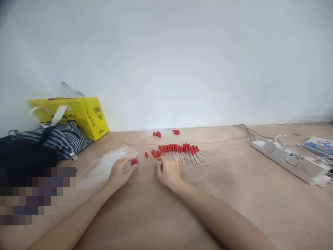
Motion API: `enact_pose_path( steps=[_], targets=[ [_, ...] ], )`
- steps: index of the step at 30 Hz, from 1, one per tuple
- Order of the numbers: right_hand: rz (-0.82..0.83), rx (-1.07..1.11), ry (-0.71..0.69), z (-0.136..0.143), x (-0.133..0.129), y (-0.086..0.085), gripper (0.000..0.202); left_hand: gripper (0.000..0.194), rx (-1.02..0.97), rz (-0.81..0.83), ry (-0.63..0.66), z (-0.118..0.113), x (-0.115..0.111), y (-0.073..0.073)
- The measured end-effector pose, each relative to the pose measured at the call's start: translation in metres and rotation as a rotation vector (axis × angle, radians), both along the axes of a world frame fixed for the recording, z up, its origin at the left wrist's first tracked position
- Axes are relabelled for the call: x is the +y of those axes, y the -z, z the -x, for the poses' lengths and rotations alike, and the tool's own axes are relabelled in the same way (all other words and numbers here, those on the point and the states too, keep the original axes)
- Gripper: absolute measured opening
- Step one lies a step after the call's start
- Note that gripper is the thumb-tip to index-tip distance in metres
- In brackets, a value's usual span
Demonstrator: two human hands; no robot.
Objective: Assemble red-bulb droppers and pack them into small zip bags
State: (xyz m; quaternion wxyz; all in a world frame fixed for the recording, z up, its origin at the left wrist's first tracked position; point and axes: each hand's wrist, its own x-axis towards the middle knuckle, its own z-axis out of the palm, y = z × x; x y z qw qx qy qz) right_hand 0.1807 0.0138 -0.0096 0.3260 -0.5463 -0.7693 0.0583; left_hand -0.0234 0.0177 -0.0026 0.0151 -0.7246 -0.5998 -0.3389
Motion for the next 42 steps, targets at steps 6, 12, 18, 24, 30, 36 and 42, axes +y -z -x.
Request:
enact_pose_path(
  steps=[6,12,18,24,30,36,42],
  targets=[
    [0.042,-0.126,0.225,0.036,0.032,-0.004,0.014,0.033,0.167,0.089,-0.017,0.016,0.014,0.015],
    [0.045,-0.173,0.213,0.039,0.036,0.002,0.015,0.027,0.148,0.107,0.069,0.016,0.021,0.019],
    [0.042,-0.181,0.182,0.036,0.032,0.001,0.018,0.014,0.121,0.069,0.089,0.012,0.02,0.013],
    [0.026,-0.171,0.097,0.053,0.022,-0.007,0.023,0.007,0.09,0.036,0.115,0.01,0.02,0.01],
    [0.135,-0.229,0.099,0.077,0.019,-0.011,0.032,0.01,0.036,-0.006,0.1,0.011,0.021,0.01],
    [0.158,-0.256,0.099,0.08,0.019,-0.013,0.03,0.013,-0.043,-0.049,0.076,0.009,0.02,0.007],
    [0.167,-0.314,0.091,0.074,0.015,-0.015,0.023,0.02,-0.148,-0.065,0.074,0.005,0.014,0.003]
  ],
)
